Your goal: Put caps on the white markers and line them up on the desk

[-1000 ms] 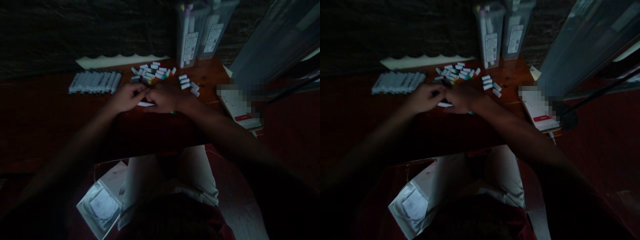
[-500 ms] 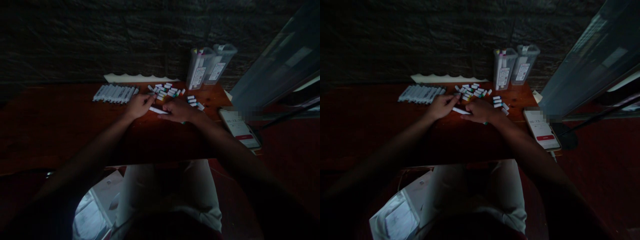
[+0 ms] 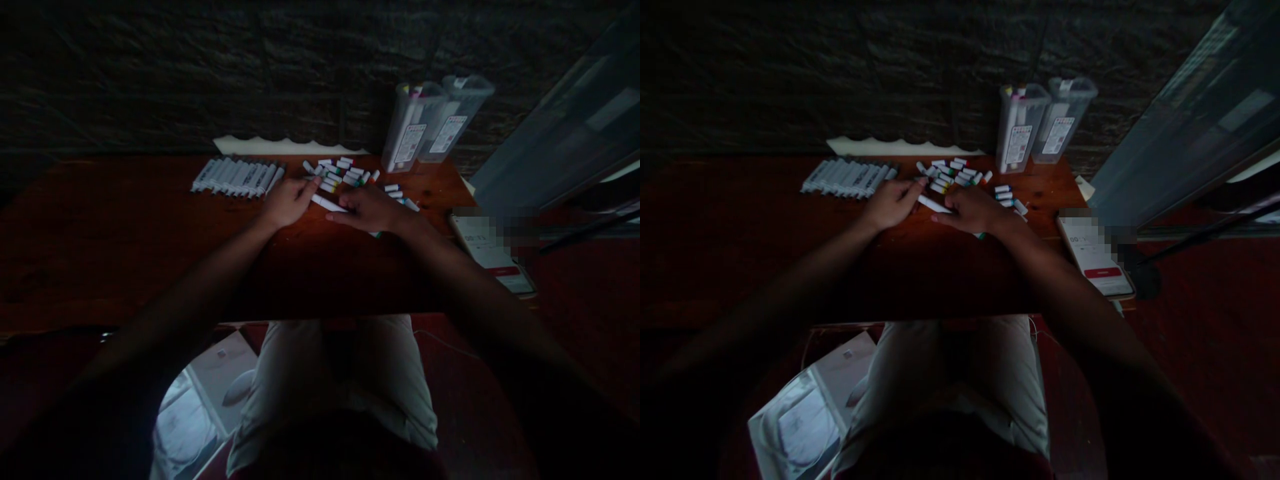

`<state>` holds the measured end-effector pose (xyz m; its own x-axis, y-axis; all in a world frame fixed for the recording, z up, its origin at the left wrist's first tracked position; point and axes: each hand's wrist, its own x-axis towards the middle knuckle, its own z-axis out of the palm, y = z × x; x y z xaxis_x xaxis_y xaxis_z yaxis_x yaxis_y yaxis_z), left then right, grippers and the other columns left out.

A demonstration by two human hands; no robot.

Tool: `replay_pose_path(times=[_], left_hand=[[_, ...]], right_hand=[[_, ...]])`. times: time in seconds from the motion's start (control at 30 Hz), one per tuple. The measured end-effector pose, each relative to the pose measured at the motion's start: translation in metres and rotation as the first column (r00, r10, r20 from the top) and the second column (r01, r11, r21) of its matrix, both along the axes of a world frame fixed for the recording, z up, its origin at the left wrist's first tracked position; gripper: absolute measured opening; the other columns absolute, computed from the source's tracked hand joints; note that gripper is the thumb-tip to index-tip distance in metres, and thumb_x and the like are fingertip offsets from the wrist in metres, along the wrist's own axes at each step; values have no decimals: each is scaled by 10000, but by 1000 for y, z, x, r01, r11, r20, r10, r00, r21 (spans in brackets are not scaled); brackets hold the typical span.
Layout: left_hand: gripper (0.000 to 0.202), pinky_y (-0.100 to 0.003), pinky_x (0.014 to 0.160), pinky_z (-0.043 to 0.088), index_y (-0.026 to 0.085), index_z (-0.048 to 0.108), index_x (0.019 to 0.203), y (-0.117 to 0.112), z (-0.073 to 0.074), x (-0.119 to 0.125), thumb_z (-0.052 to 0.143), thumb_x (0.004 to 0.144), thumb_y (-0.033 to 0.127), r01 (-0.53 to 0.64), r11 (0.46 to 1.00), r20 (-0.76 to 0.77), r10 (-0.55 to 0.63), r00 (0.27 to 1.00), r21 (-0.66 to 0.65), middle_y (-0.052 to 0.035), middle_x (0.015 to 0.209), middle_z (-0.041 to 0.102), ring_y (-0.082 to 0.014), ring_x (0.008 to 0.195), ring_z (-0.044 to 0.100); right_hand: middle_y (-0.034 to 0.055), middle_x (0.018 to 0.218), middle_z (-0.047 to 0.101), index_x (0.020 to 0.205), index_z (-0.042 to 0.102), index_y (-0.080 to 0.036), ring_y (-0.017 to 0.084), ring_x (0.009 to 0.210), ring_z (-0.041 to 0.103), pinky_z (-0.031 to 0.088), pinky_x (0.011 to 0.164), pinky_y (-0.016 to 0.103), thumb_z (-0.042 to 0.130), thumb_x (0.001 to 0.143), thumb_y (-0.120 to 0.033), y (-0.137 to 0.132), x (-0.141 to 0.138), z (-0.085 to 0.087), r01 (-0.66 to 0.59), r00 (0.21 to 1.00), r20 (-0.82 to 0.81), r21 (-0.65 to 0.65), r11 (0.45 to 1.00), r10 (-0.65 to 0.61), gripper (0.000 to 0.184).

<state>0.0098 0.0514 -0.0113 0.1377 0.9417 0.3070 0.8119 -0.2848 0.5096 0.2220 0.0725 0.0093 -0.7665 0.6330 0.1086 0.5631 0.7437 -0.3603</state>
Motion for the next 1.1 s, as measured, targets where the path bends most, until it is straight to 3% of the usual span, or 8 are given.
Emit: replay_pose_path(times=[0.33,0.6,0.83,1.1], left_hand=[[576,-306,647,417,196,566,607,0,2,1,266,988,507,-21,1000,36,22,999,-23,-29,512,547,-177,642,581],[552,-302,644,422,190,568,607,2,0,0,313,976,512,5,1000,36,-4,999,-27,-24,510,541,-172,638,578],[534,-289,605,400,197,580,620,2,0,-1,314,972,497,28,999,43,-27,999,-22,-19,516,555,-169,626,564],[540,-284,639,414,178,669,728,2,-2,0,320,967,514,13,999,-3,-13,1000,-44,-38,670,659,-163,667,589]], right_hand=[[19,696,611,799,648,-149,119,610,472,297,604,271,559,890,-508,-2,-6,-2,114,992,-48,23,993,-112,381],[15,691,595,753,624,-151,111,609,457,300,600,270,538,900,-511,-4,-7,-3,69,995,-71,-57,996,-73,398],[29,789,611,855,648,-151,126,677,486,324,649,263,578,875,-502,-7,-10,-8,44,991,-124,-11,999,-45,358],[48,835,631,959,659,-146,154,764,520,341,720,283,600,871,-465,-8,-11,-13,-30,990,-136,7,1000,30,335]])
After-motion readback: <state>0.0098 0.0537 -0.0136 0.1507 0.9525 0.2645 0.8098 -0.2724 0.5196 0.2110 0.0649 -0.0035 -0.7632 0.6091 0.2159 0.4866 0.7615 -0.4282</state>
